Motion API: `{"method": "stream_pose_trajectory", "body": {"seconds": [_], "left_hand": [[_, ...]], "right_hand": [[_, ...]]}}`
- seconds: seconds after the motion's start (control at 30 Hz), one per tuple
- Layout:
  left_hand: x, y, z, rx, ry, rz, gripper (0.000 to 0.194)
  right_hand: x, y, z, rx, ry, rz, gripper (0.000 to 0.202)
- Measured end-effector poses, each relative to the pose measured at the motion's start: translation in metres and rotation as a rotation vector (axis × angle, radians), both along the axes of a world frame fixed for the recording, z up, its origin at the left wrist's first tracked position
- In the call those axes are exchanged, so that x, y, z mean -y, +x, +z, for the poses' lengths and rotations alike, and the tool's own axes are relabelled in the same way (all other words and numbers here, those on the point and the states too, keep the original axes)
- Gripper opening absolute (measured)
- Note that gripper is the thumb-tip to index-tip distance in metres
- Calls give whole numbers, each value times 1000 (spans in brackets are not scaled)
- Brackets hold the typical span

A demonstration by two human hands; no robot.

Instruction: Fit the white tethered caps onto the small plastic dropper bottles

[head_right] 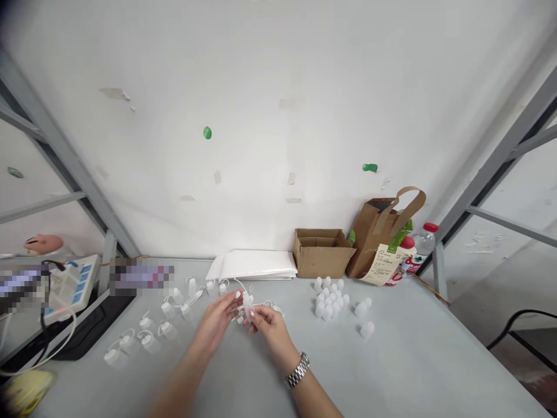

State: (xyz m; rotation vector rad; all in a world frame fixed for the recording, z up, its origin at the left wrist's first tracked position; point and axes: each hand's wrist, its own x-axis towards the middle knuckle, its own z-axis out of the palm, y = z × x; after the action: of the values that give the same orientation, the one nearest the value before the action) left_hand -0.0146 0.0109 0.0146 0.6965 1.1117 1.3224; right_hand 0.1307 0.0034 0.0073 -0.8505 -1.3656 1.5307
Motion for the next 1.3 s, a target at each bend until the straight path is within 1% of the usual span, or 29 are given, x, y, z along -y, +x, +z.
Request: {"method": "stream_pose_trajectory", "body": {"seconds": [0.07,0.2,0.47,0.6,0.7,0.87,0.93,0.97,1.03,1.17,1.2,1.23,1.3], "left_hand": [[1,1,1,135,-16,-45,32],[4,6,1,175,-20,-89,36],[4,3,4,59,43,-110,42],[3,3,3,31,52,-86,42],[2,3,0,12,60,-74,39],[-2,0,-9,-32,63,-107,39],[-3,-2,-12,-55,74,-119,38],[-4,-3,-13,-62,78,-125,38],[-4,-5,-13,-64,83,-148,38],[-4,-7,-10,-36,109,-195,36],[-3,-7,-9,-31,117,-197,36],[-3,-6,-9,-33,123,-189,36],[-3,-4,-10,-61,132,-145,36]], "right_hand": [[1,-2,0,16,4,34,35],[0,-3,-3,20,-1,32,34],[-2,-4,-10,16,-20,-110,31],[-1,-5,-11,48,12,-132,31],[0,-4,-11,116,57,-155,28],[4,-4,-13,301,205,-276,18],[5,-3,-15,326,255,-310,15],[4,-3,-15,322,255,-318,16],[3,-3,-14,262,189,-289,20],[0,-3,-8,-8,-69,-67,37],[-1,-3,-7,-72,-132,-30,41],[-1,-4,-6,-117,-182,-19,44],[-3,-5,-6,-145,-231,-63,45]]}}
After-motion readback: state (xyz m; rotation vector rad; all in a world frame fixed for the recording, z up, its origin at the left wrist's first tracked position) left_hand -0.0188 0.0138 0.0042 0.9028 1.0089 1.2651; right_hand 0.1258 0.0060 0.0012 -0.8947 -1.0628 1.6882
